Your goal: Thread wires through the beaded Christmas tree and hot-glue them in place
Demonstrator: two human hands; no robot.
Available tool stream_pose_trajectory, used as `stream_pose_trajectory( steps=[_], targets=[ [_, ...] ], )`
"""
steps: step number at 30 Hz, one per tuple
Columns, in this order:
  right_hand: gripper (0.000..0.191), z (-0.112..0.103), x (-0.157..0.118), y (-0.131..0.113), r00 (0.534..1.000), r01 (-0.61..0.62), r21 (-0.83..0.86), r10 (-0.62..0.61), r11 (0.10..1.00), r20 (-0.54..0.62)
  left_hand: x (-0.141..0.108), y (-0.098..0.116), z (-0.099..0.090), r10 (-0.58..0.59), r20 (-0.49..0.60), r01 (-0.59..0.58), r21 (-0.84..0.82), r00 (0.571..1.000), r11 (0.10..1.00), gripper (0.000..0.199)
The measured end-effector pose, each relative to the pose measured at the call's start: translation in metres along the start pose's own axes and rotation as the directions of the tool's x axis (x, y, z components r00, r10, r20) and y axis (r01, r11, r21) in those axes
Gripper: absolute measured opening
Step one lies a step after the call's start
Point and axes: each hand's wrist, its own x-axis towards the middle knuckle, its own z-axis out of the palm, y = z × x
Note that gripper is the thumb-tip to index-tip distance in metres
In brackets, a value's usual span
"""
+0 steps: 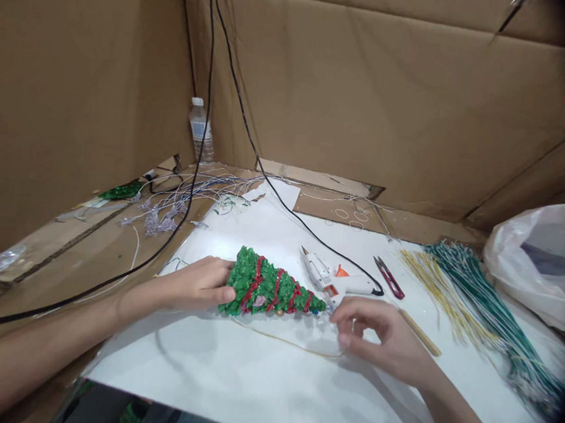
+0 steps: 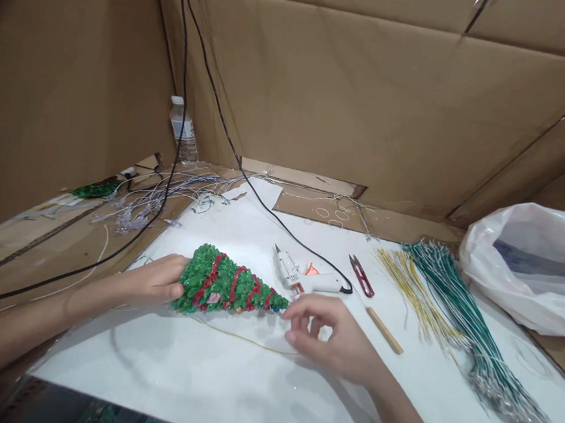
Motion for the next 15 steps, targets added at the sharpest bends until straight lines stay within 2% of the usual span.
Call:
stream_pose_trajectory(
  steps=[2, 5, 9, 15],
  targets=[
    [0.015, 0.009, -0.002, -0.005, 0.988, 0.038, -0.218, -0.004, 0.975, 0.154, 0.000, 0.001, 0.000, -0.003, -0.002, 0.003, 0.013, 1.000, 1.000, 0.072],
    [0.016, 0.024, -0.003, -0.007, 0.965, 0.157, -0.447, -0.041, 0.880, 0.259, 0.001, 0.001, -0.001, -0.005, 0.003, 0.005, 0.022, 1.000, 1.000, 0.072],
    [0.007, 0.037, -0.001, -0.003, 0.955, 0.234, -0.593, -0.067, 0.771, 0.290, 0.001, 0.002, -0.002, -0.015, 0.020, 0.015, 0.008, 1.000, 1.000, 0.074],
    [0.015, 0.042, -0.003, 0.002, 0.957, 0.233, -0.665, -0.045, 0.709, 0.287, 0.003, 0.006, -0.004, -0.026, 0.024, 0.027, -0.011, 0.999, 1.000, 0.077]
  ],
)
